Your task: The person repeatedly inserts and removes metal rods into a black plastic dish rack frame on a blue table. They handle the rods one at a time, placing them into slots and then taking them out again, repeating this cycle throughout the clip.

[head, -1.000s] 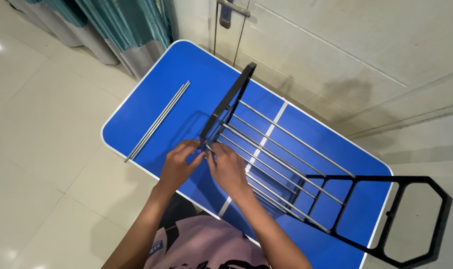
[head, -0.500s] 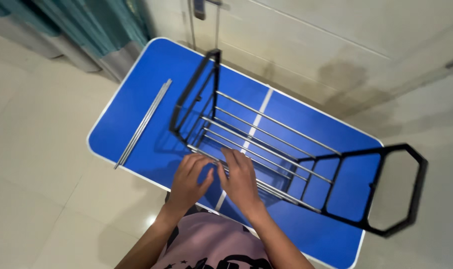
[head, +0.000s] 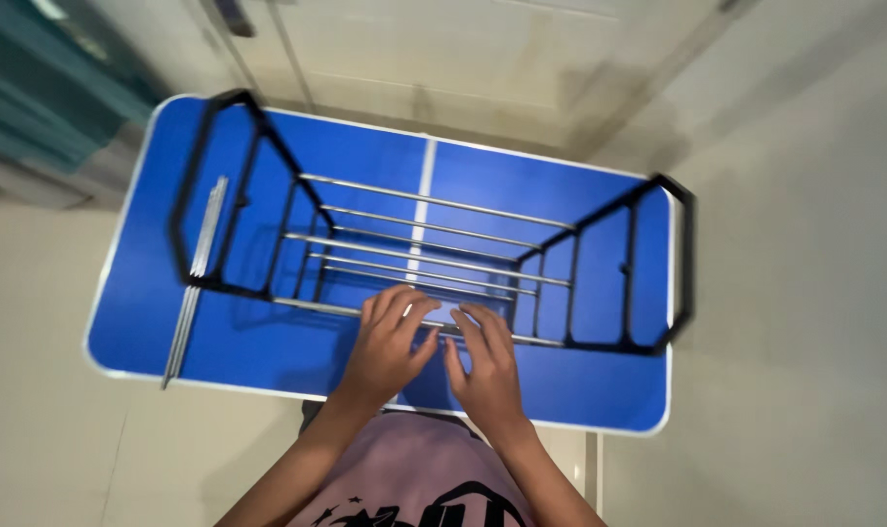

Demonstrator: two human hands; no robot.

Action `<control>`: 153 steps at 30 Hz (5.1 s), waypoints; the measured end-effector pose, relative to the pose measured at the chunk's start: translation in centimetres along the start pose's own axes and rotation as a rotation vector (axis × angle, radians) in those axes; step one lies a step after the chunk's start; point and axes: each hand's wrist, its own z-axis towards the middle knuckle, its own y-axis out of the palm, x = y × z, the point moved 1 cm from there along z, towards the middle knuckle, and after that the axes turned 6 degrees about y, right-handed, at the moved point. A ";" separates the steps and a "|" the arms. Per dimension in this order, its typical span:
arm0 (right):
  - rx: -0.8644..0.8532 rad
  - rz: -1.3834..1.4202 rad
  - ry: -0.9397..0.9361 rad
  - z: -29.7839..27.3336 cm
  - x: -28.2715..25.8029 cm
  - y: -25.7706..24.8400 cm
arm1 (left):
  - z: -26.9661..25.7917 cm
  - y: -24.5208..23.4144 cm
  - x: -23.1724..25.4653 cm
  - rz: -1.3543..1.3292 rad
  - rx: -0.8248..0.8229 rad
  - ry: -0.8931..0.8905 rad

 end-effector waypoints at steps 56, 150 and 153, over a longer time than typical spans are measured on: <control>0.300 0.073 0.459 -3.7 7.2 -6.9 | 5.3 12.2 5.1 -0.147 -0.367 0.251; -0.355 0.035 -0.388 -1.8 -1.9 8.4 | -14.5 -6.2 -4.9 -0.076 -0.020 -0.459; -0.421 0.091 -0.454 -1.6 -3.2 10.3 | -16.1 -8.0 -5.0 -0.072 0.051 -0.503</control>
